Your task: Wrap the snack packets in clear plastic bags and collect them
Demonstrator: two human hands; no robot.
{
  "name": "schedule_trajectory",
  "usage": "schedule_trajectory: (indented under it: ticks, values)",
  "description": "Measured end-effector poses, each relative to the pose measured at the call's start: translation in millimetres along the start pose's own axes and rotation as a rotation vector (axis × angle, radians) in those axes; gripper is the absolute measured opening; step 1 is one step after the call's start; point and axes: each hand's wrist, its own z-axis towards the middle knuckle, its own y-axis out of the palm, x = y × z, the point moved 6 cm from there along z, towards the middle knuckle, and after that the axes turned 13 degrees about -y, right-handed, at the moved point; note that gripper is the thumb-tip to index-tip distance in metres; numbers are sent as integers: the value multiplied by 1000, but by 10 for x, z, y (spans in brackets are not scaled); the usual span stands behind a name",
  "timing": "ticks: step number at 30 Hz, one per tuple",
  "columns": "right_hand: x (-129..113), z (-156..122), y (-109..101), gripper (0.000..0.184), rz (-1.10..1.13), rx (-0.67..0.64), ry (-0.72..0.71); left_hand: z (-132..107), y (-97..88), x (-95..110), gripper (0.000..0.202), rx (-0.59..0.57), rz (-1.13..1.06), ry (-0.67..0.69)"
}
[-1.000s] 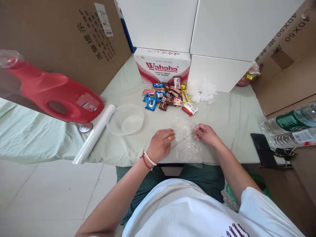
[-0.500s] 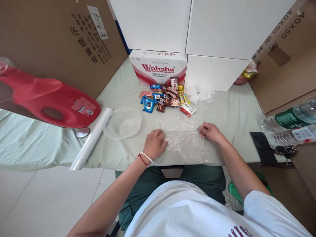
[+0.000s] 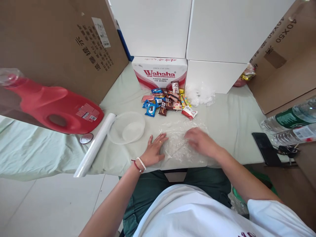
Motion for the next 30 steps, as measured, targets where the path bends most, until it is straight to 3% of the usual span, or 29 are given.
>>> schedule_trajectory:
  ticks: [2,4,9,12,14,16,18,22,24,25,28,30]
  values:
    - [-425,111,385,29,134,-256,-256,21,-35,-45,61,-22,-89,-18]
    - [-710,129,663,36,200,-401,-379,55,-71,-90,42,-27,-161,-52]
    - [-1024,34,1038,51,265,-477,-408,103,-148,-35,28,106,-131,-133]
    - [-1052,5,1152,54,292,-420,-356,-22,-274,225,21,384,-19,-168]
    - [-1054,21,1197,55,304,-367,-327,-148,-316,509,20,538,58,-102]
    - [-1063,52,1225,54,308,-324,-295,-207,-245,748,25,527,93,-5]
    - [-1089,79,1220,51,315,-290,-277,-178,-119,791,36,440,107,-8]
    - [-1109,81,1022,35,387,-285,-378,-81,37,399,50,376,205,-185]
    - [-890,125,793,26,404,-240,-333,-94,72,232,52,366,270,-170]
    - [-680,178,650,27,376,-176,-244,-113,85,180,53,356,295,-151]
    - [210,364,161,33,86,143,185,-176,115,121,56,325,348,-134]
    - [729,505,-11,44,-108,200,382,-194,132,135,60,305,372,-134]
